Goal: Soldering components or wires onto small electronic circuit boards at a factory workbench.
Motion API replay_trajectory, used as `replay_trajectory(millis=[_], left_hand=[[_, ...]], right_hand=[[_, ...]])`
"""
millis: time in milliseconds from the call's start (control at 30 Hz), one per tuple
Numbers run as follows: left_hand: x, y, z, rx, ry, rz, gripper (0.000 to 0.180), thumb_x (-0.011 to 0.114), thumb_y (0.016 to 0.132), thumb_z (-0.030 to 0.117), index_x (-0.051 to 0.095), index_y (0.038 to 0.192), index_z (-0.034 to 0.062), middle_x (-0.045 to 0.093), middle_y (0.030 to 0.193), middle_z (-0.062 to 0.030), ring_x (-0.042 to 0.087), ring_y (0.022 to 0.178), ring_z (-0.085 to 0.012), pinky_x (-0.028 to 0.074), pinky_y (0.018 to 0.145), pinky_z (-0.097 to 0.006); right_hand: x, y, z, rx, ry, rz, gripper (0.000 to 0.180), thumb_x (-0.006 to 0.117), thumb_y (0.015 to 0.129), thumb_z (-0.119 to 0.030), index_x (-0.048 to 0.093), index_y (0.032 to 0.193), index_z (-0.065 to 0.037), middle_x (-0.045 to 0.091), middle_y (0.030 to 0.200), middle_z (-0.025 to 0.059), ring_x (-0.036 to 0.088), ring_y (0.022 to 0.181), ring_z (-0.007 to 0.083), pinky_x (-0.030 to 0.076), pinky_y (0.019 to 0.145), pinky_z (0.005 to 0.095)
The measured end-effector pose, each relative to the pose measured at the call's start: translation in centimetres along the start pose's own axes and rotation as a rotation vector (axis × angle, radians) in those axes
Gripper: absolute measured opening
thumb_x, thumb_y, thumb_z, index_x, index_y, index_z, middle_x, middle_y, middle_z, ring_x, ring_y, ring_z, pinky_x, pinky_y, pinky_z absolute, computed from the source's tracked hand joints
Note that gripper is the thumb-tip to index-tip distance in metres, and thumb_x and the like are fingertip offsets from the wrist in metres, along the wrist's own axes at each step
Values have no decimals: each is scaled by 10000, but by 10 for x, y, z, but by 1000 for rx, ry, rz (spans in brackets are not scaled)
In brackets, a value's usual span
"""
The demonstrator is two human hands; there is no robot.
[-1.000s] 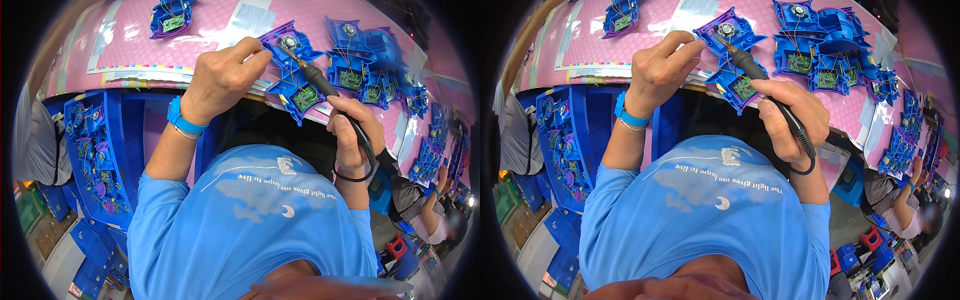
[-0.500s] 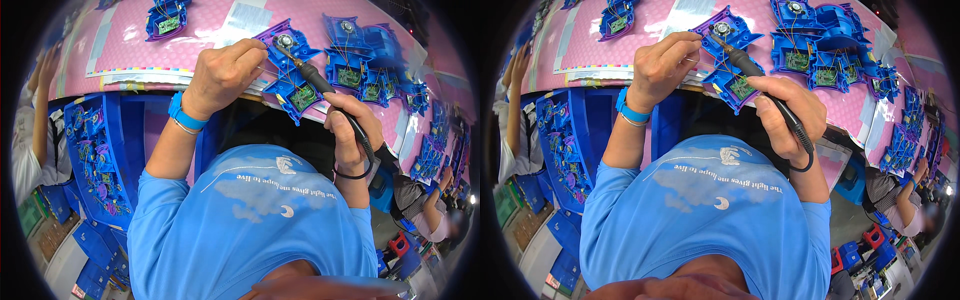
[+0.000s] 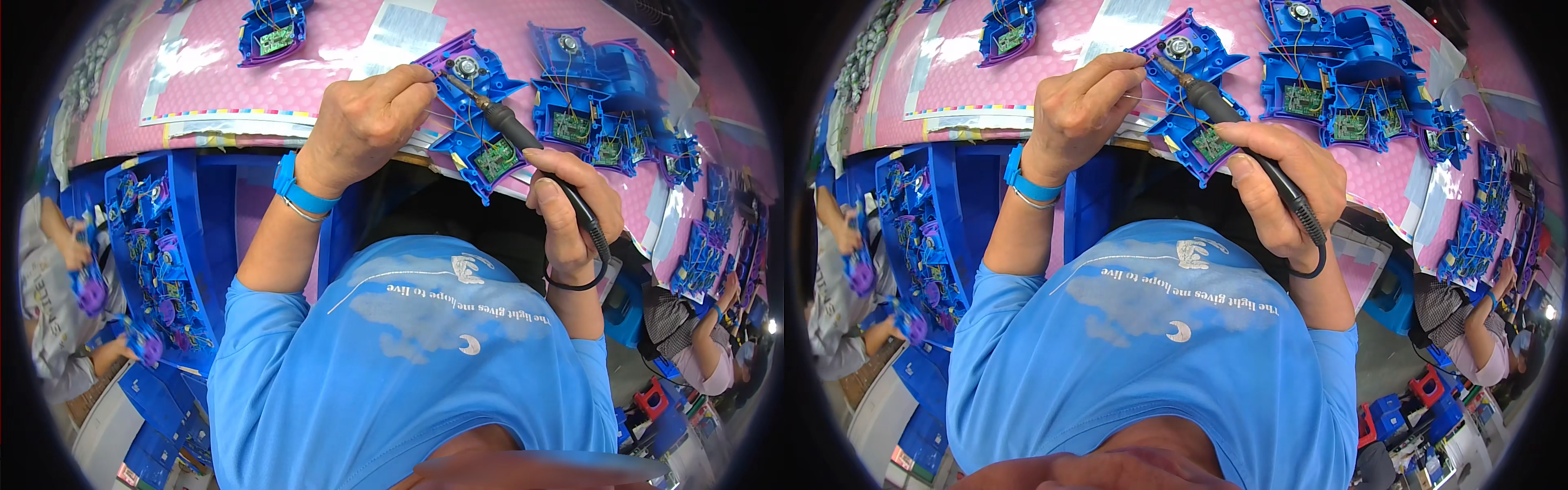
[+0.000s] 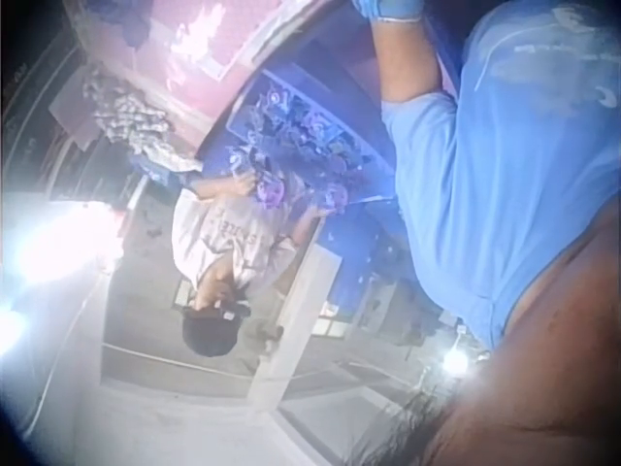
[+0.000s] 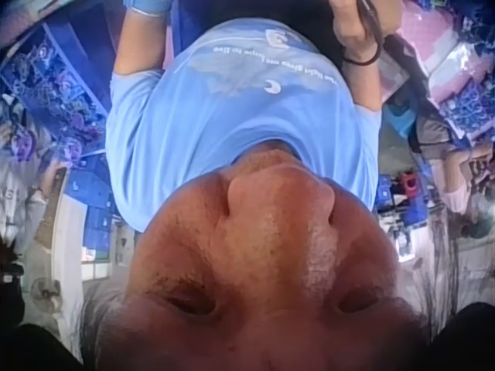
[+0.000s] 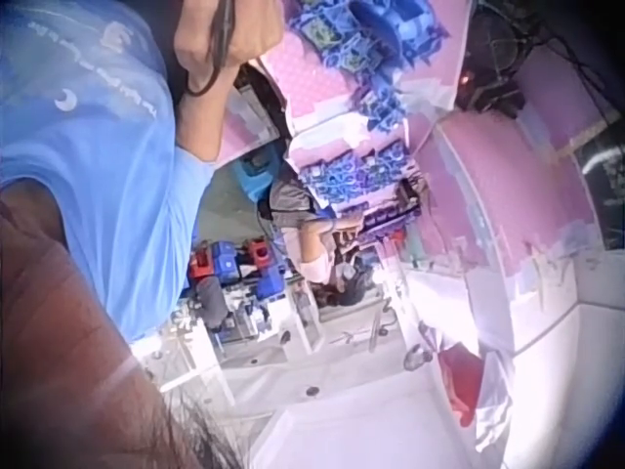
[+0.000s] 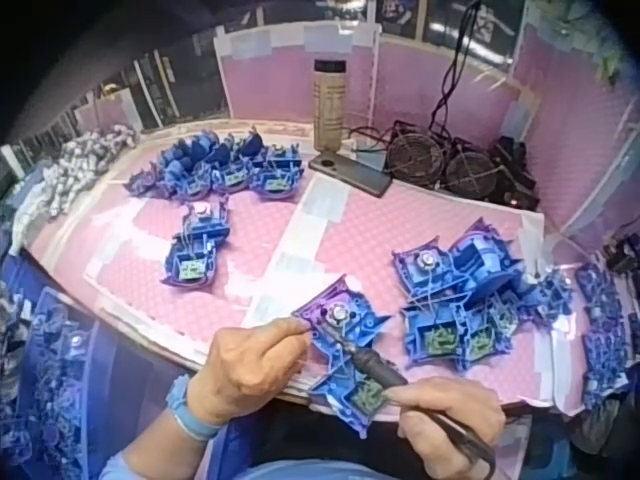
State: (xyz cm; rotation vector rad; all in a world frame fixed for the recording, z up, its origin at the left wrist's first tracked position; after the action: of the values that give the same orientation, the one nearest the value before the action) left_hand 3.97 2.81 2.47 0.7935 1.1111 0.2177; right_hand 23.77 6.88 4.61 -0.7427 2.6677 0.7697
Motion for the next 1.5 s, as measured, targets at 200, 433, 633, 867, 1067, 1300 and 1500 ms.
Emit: replay_trajectory(millis=[200,433,633,867,1067,1300,1500], left_hand=[[0,0,-1,-37,9,-37,227,800,763,-6,711,966,41,754,1016,-68,749,794,-222,599,629,-293],[2,0,-3,-50,9,-54,233,805,755,-9,712,962,45,757,1019,-61,750,792,-218,598,628,-290],[0,1,-4,-3,-10,14,158,757,780,15,689,917,55,722,980,-40,708,682,-206,538,527,-300],[-8,2,2,-34,-36,39,220,794,765,17,724,967,69,706,948,-29,699,685,-194,535,540,-294],[-8,-4,13,-58,-193,-82,194,819,762,50,737,931,101,663,872,-19,674,665,-197,522,542,-311],[0,-3,17,-11,-83,-146,220,786,771,62,730,982,89,685,923,-33,696,690,-205,553,565,-316],[-18,9,35,186,-16,57,263,738,761,60,694,1021,56,706,981,-51,724,735,-195,565,574,-302]], right_hand=[[-2,-1,-2,-9,-5,4,310,658,919,-125,716,1131,95,661,757,105,594,631,127,426,559,252],[-3,-1,-2,37,12,15,312,648,913,-129,715,1122,93,656,771,105,590,640,130,426,568,255],[-8,-1,-3,35,35,70,235,686,815,-38,754,1018,60,736,825,148,685,663,212,530,620,318],[-10,-4,-3,51,68,82,239,680,819,-40,754,1025,56,727,799,139,667,633,189,511,598,299],[-19,-9,-6,19,52,105,245,677,833,-62,757,1037,49,706,761,117,635,603,158,470,564,281],[-22,-11,-3,22,69,104,257,676,823,-58,757,1043,49,701,750,109,631,604,155,462,566,284],[-21,-11,-1,24,59,87,258,674,823,-54,753,1044,53,705,767,118,634,612,160,463,569,287]])
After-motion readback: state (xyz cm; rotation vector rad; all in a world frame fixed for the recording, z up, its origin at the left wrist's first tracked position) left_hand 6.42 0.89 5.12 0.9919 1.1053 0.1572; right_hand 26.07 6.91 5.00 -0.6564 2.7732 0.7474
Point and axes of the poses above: each hand's wrist, its own y-axis towards the middle knuckle, its own x-axis out of the palm, z = x × y, the point moved 9 cm from there along y, towards the middle knuckle
